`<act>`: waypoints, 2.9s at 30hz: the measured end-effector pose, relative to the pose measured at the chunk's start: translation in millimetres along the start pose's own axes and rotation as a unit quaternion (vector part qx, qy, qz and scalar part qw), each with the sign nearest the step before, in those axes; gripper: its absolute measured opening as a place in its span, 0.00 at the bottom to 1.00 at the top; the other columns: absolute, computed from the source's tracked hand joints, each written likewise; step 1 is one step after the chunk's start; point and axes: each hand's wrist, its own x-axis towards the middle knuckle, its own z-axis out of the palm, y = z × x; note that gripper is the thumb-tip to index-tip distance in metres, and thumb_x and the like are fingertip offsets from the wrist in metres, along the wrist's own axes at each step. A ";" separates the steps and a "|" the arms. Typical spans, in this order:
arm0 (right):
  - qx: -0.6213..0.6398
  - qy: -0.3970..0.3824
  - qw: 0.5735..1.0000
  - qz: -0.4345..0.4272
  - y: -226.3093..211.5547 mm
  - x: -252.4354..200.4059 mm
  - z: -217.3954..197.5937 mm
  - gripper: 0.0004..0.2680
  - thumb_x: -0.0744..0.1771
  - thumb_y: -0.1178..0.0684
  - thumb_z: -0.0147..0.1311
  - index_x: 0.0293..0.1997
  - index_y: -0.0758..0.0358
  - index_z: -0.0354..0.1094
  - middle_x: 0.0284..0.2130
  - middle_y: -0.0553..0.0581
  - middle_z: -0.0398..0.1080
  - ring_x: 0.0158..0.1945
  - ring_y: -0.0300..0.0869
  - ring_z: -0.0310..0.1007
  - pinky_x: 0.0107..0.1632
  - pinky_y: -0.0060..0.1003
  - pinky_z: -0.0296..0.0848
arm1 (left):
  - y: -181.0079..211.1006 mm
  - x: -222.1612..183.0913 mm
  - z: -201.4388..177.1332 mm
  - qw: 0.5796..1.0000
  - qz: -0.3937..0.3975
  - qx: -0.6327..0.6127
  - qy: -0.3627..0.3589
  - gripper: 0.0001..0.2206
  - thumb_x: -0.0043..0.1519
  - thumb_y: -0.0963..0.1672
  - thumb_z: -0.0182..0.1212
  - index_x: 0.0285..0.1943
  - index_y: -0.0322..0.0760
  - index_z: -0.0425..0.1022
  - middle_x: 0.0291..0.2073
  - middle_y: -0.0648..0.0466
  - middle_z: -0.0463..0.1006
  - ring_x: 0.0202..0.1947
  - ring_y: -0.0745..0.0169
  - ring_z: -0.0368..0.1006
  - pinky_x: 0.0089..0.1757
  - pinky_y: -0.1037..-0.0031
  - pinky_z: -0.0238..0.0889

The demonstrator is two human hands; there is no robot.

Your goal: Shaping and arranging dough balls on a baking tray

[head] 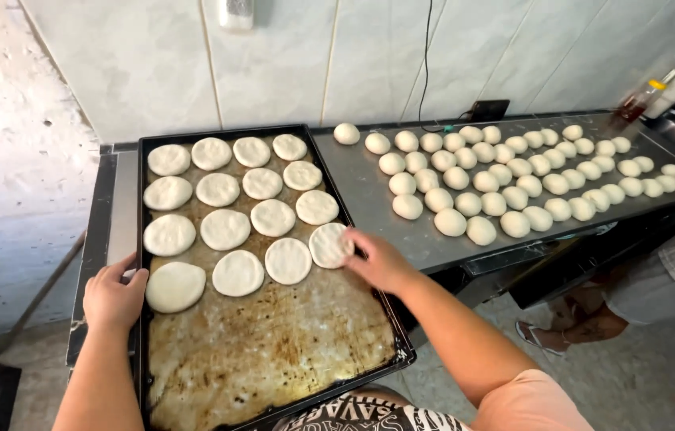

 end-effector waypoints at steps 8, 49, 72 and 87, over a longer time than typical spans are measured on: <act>0.134 0.226 0.957 0.126 141.2 112.9 -53.4 0.21 0.64 0.45 0.57 0.66 0.51 0.66 0.64 0.50 0.69 0.66 0.46 0.67 0.64 0.37 0.66 | 15.1 -5.5 -9.1 0.997 -0.072 0.032 -0.006 0.24 0.59 0.55 0.52 0.66 0.66 0.76 0.64 0.57 0.75 0.64 0.43 0.63 0.61 0.61 0.51; 0.065 0.030 0.997 -0.024 -25.3 147.4 -94.7 0.26 0.61 0.57 0.66 0.62 0.81 0.60 0.57 0.84 0.66 0.64 0.68 0.64 0.63 0.57 0.67 | -19.5 12.3 13.8 0.996 -0.017 0.082 0.036 0.21 0.56 0.61 0.56 0.56 0.71 0.79 0.49 0.68 0.80 0.58 0.60 0.70 0.57 0.67 0.61; -0.105 -0.234 0.961 -0.100 -164.4 91.0 203.8 0.20 0.59 0.37 0.68 0.53 0.43 0.72 0.49 0.47 0.76 0.57 0.41 0.74 0.57 0.38 0.73 | 9.8 -11.9 -24.1 0.998 -0.020 0.021 -0.047 0.22 0.59 0.59 0.49 0.60 0.65 0.76 0.49 0.68 0.77 0.57 0.65 0.65 0.55 0.70 0.55; -0.190 -0.096 0.865 -0.455 -130.7 -10.5 193.9 0.32 0.68 0.29 0.47 0.73 0.68 0.52 0.70 0.71 0.55 0.73 0.61 0.53 0.71 0.57 0.53 | 8.4 -12.0 -22.5 0.998 -0.020 0.017 -0.049 0.22 0.60 0.59 0.48 0.61 0.64 0.76 0.53 0.65 0.77 0.59 0.62 0.64 0.56 0.69 0.54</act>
